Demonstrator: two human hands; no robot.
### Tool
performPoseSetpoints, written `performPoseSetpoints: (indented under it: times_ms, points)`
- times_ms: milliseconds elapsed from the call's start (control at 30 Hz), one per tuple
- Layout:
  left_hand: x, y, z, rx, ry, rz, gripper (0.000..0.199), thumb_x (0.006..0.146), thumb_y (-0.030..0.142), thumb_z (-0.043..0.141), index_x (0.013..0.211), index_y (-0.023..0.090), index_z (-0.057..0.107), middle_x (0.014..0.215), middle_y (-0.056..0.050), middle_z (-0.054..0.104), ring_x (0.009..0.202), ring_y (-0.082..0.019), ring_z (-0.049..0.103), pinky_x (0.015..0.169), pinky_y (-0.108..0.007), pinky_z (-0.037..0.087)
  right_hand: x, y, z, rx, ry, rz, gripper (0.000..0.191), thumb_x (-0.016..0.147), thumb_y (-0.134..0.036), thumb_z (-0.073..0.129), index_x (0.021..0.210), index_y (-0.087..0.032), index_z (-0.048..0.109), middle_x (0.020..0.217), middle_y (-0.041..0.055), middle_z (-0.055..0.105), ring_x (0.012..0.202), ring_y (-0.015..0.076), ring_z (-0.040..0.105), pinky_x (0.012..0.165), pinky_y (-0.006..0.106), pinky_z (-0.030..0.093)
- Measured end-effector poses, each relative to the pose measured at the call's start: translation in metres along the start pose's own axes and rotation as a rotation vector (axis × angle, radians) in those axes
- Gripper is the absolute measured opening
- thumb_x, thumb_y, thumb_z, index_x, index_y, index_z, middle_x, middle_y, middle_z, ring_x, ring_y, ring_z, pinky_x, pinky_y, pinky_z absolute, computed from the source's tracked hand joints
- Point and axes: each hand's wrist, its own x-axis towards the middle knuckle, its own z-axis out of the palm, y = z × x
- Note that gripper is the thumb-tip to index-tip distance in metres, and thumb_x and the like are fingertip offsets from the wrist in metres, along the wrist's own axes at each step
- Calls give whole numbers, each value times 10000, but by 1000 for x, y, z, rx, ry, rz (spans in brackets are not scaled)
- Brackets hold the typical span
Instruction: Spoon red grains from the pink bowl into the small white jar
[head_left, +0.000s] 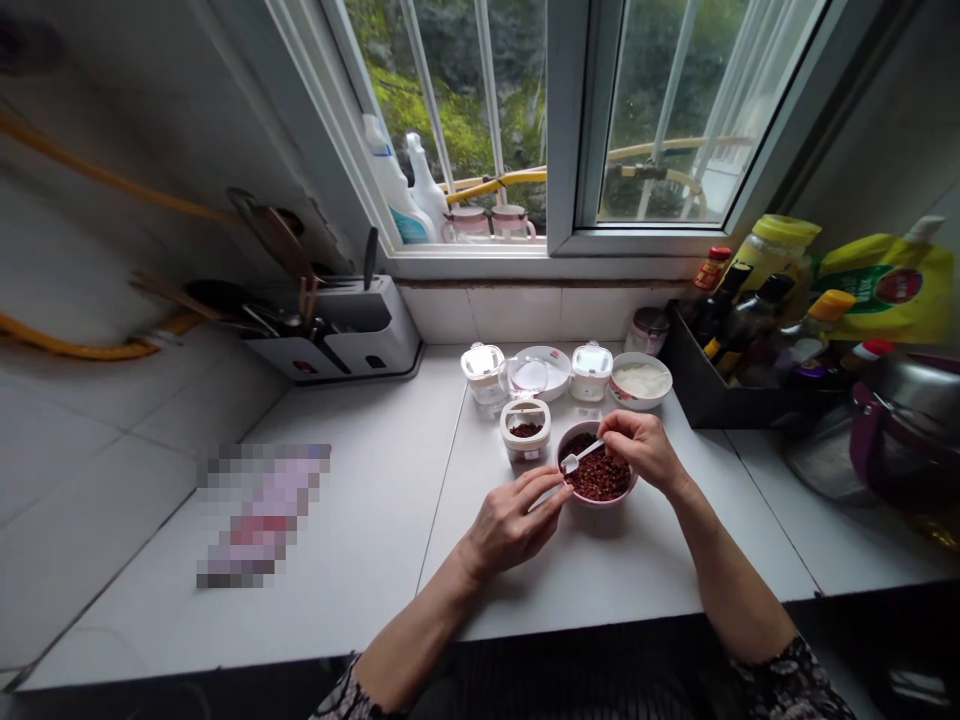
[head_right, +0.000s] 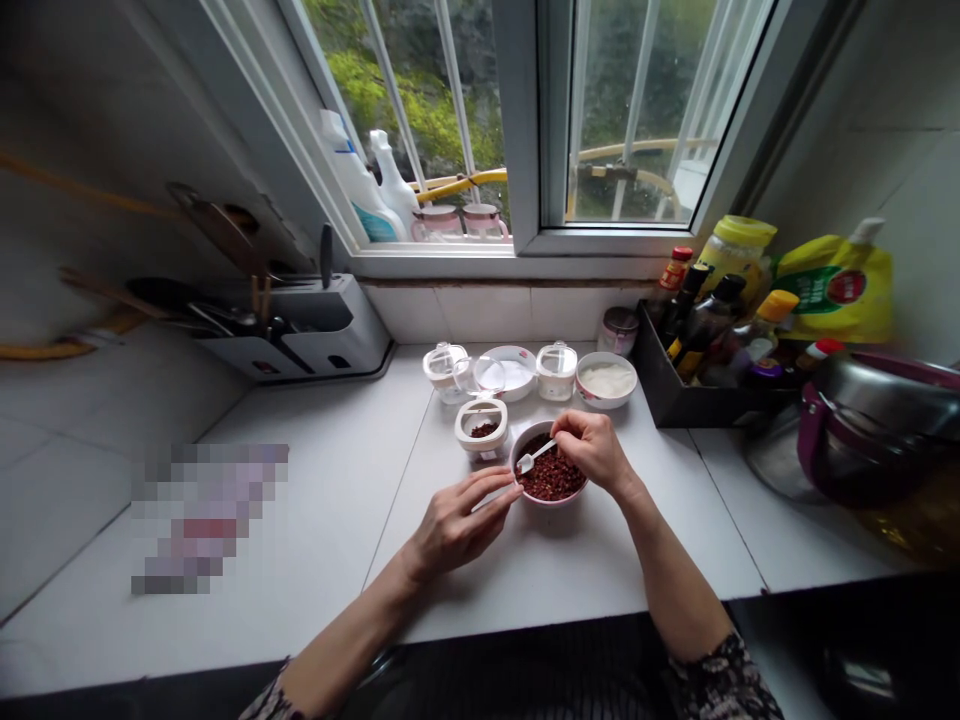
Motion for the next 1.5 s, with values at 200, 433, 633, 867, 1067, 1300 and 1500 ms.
performPoseSetpoints:
  times_ms: [200, 433, 633, 867, 1067, 1300, 1500]
  points:
    - [0, 1, 0, 2, 9, 2, 312, 914, 66, 525, 1206, 130, 616, 1092, -137, 685, 1092, -234, 662, 887, -375, 622, 1, 1, 0, 56, -48, 79, 104, 675, -256, 546, 659, -192, 626, 493, -33, 558, 444, 108, 479, 437, 216, 374]
    - [0, 1, 0, -6, 3, -8, 331, 922, 75, 514, 1230, 152, 610, 1099, -129, 687, 1095, -228, 663, 882, -367, 623, 3, 2, -4, 102, -34, 111, 100, 673, -269, 568, 650, -188, 623, 492, -31, 570, 432, 104, 489, 429, 215, 393]
    - [-1, 0, 1, -2, 6, -3, 334, 915, 68, 526, 1228, 144, 611, 1099, -130, 686, 1092, -232, 662, 878, -367, 622, 4, 2, -5, 175, 7, 130, 94, 651, -263, 595, 645, -178, 633, 470, -31, 568, 423, 102, 498, 420, 210, 408]
    - [-1, 0, 0, -6, 12, -5, 330, 914, 68, 532, 1223, 147, 616, 1092, -127, 689, 1101, -228, 661, 886, -359, 619, 7, 1, -7, 318, 53, 175, 106, 622, -276, 653, 642, -172, 641, 479, -25, 604, 383, 94, 498, 392, 211, 427]
    - [1, 1, 1, -1, 18, 10, 296, 914, 66, 520, 1187, 116, 624, 1092, -138, 682, 1092, -242, 655, 882, -369, 622, 13, -5, 3, 374, 132, 166, 165, 637, -321, 685, 713, -182, 636, 539, -22, 624, 410, 104, 538, 462, 248, 506]
    - [2, 2, 0, 36, 24, 6, 299, 923, 77, 505, 1190, 138, 625, 1078, -124, 692, 1090, -225, 664, 873, -358, 624, 7, -17, 36, 17, 203, -231, 137, 868, -310, 573, 882, -209, 663, 758, 53, 702, 648, 175, 651, 668, 317, 553]
    - [3, 2, -1, 43, 38, 15, 280, 918, 65, 508, 1164, 125, 628, 1065, -123, 691, 1069, -229, 668, 863, -354, 627, -1, -17, 34, -253, 139, -489, 162, 882, -211, 538, 867, -222, 699, 841, 81, 729, 802, 220, 681, 784, 348, 537]
